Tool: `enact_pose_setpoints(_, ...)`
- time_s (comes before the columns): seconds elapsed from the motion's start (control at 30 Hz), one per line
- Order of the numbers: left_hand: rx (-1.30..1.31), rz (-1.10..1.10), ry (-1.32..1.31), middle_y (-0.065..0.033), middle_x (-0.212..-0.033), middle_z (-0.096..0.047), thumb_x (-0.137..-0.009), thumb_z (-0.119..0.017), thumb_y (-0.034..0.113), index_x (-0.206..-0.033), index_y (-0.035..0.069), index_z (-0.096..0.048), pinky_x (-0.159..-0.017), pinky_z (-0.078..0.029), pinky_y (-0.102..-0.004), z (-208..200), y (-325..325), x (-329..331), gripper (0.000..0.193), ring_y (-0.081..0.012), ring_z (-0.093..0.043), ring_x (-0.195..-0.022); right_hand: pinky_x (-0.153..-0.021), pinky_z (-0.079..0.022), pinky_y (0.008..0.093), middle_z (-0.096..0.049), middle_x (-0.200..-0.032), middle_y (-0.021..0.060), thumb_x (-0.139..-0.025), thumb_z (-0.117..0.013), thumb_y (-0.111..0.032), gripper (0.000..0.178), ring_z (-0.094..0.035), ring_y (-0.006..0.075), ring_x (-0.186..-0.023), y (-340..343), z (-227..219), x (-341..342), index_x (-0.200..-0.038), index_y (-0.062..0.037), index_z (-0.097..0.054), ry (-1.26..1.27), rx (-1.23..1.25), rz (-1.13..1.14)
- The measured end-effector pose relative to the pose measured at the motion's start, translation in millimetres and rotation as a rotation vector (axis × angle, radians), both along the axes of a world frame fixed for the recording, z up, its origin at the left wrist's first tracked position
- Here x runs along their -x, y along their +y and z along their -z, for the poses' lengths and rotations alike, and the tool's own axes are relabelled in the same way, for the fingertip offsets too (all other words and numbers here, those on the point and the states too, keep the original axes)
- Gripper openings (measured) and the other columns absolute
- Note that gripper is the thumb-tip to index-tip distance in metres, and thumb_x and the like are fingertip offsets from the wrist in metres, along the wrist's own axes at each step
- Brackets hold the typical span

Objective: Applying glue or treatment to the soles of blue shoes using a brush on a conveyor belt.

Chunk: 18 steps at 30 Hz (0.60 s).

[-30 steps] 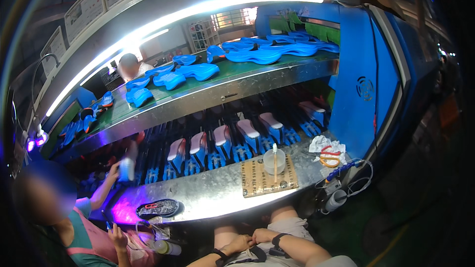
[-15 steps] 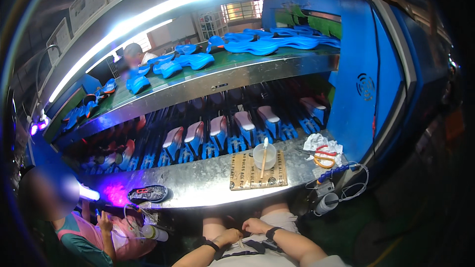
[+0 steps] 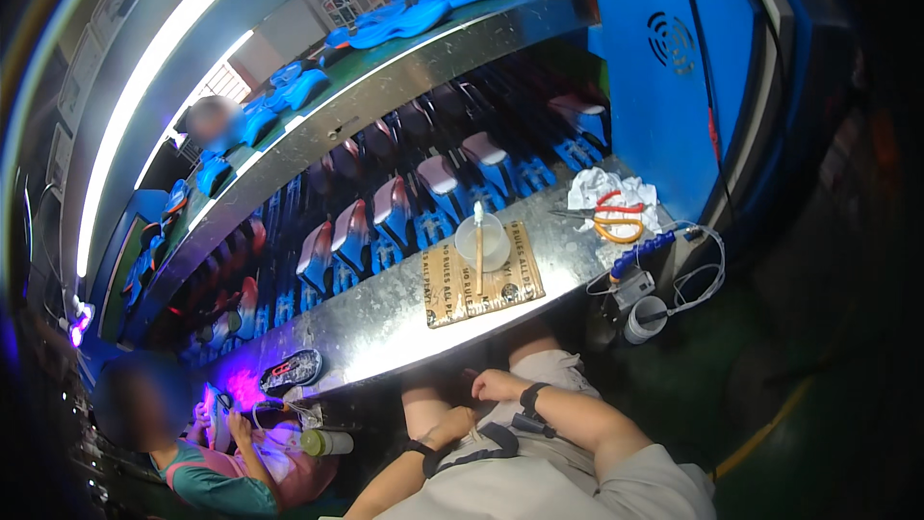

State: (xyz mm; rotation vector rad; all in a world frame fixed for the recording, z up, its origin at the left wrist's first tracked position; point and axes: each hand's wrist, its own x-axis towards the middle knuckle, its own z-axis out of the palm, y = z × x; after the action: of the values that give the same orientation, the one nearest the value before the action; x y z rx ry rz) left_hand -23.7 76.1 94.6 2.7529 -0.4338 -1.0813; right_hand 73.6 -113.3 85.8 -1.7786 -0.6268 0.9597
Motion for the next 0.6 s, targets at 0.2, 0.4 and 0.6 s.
enact_pose_setpoints(0.2, 0.054, 0.038, -0.009, -0.0251, -0.095, -0.073, -0.096, -0.053, 0.024, -0.091, 0.002, -0.075, -0.08, -0.056, -0.0511, -9.6, -5.9, -6.7, 0.031, -0.0428, -0.071, -0.091, -0.082, -0.056, 0.036, -0.078, -0.095, 0.0103, -0.081, -0.071, -0.009, 0.021, -0.073, 0.0231, -0.09, -2.6, 3.2, -4.8, -0.1, -0.0085, -0.079, 0.065, -0.06, 0.073)
enact_pose_setpoints(0.4, 0.026, 0.044, -0.015, -0.0247, -0.096, -0.073, -0.092, -0.057, 0.023, -0.089, 0.001, -0.075, -0.08, -0.057, -0.0506, -7.9, -9.2, -6.3, 0.028, -0.0421, -0.071, -0.09, -0.082, -0.057, 0.0387, -0.076, -0.096, 0.0119, -0.083, -0.069, -0.009, 0.018, -0.073, 0.0271, -0.092, -6.0, -17.7, -2.4, -0.098, -0.0074, -0.078, -0.081, -0.079, 0.145)
enact_pose_setpoints(0.6, -0.12, 0.148, -0.014, -0.0177, -0.1, -0.076, -0.095, -0.055, 0.029, -0.099, 0.008, -0.078, -0.083, -0.058, -0.0487, -7.3, -9.2, -3.4, 0.031, -0.0358, -0.073, -0.097, -0.072, -0.055, 0.0418, -0.067, -0.088, 0.011, -0.084, -0.068, -0.005, 0.012, -0.068, 0.0311, -0.081, -41.1, -124.1, -0.2, -0.096, -0.0064, -0.068, -0.646, -0.33, 0.507)
